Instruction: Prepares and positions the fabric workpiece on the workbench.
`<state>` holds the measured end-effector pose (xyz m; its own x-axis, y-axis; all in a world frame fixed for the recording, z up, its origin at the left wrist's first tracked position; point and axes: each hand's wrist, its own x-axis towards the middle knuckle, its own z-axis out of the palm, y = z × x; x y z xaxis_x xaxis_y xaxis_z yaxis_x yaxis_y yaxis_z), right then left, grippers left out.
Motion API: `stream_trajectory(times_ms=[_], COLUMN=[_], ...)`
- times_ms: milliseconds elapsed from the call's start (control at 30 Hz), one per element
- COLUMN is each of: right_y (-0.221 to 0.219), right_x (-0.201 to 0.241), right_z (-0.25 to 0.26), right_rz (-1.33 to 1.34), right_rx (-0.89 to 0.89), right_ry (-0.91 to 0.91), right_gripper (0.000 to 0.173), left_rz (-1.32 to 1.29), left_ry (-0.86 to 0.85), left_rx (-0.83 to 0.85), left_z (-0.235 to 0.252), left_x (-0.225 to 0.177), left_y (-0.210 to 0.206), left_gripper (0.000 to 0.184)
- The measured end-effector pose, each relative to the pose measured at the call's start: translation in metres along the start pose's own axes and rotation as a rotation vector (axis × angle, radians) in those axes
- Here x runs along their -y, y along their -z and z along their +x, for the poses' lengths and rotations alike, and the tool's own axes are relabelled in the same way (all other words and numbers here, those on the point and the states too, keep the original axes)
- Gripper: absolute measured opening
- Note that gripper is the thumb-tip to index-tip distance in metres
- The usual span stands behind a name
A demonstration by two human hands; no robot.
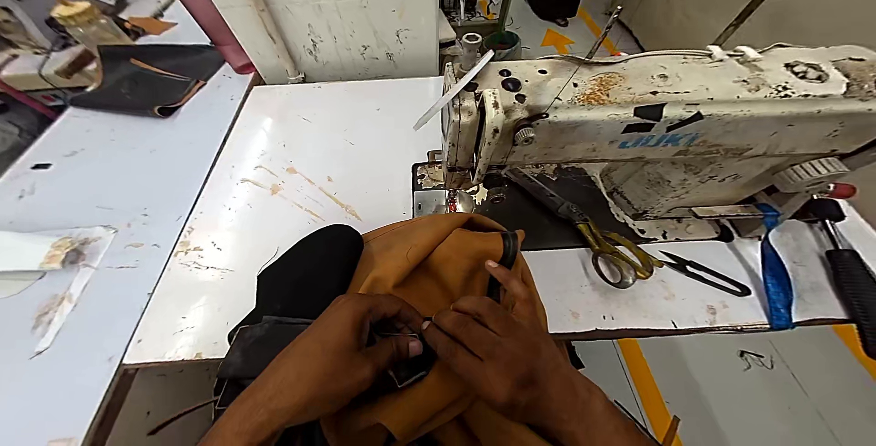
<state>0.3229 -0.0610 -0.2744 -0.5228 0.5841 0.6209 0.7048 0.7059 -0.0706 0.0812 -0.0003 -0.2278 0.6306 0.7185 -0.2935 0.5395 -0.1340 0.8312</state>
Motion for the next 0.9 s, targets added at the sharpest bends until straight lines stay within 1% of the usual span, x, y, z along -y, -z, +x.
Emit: stream_trajectory(times_ms=[200, 333, 467, 567, 633, 733, 767, 833, 900], right_y=[-0.003, -0.004, -0.004, -0.005, -0.009, -0.017, -0.018, -0.008, 0.008], right_x=[-0.006, -0.008, -0.009, -0.009, -0.007, 0.001, 0.002, 0.002, -0.005], right_z=[0.004, 0.005, 0.007, 0.006, 0.005, 0.003, 0.003, 0.011, 0.022], right_rz=[0.000, -0.011, -0.037, -0.051, -0.048, -0.013, 0.014, 0.067, 0.149], right_rx=[0.000, -0.001, 0.030, 0.058, 0.062, 0.030, -0.001, -0.093, -0.143], right_ry=[0.109, 0.121, 0.127, 0.127, 0.101, 0.007, -0.048, -0.179, -0.212], right_gripper=[0.026, 0.021, 0.021, 0.021, 0.019, 0.015, 0.016, 0.019, 0.021], left_rz=[-0.015, 0.013, 0.156, 0.228, 0.276, 0.356, 0.382, 0.403, 0.351], left_ry=[0.054, 0.078, 0.052, -0.031, -0.087, -0.114, -0.117, -0.122, -0.101], left_rx=[0.066, 0.058, -0.056, -0.170, -0.217, -0.196, -0.165, -0.046, 0.014], left_z=[0.001, 0.003, 0.004, 0.002, 0.002, 0.003, 0.004, 0.007, 0.006], left_x=[-0.004, -0.008, -0.012, -0.006, -0.001, 0.000, 0.000, 0.005, 0.010], left_y=[0.006, 0.004, -0.012, -0.028, -0.035, -0.041, -0.043, -0.051, -0.051], left_gripper=[0.020, 0.019, 0.018, 0.018, 0.016, 0.015, 0.015, 0.017, 0.019])
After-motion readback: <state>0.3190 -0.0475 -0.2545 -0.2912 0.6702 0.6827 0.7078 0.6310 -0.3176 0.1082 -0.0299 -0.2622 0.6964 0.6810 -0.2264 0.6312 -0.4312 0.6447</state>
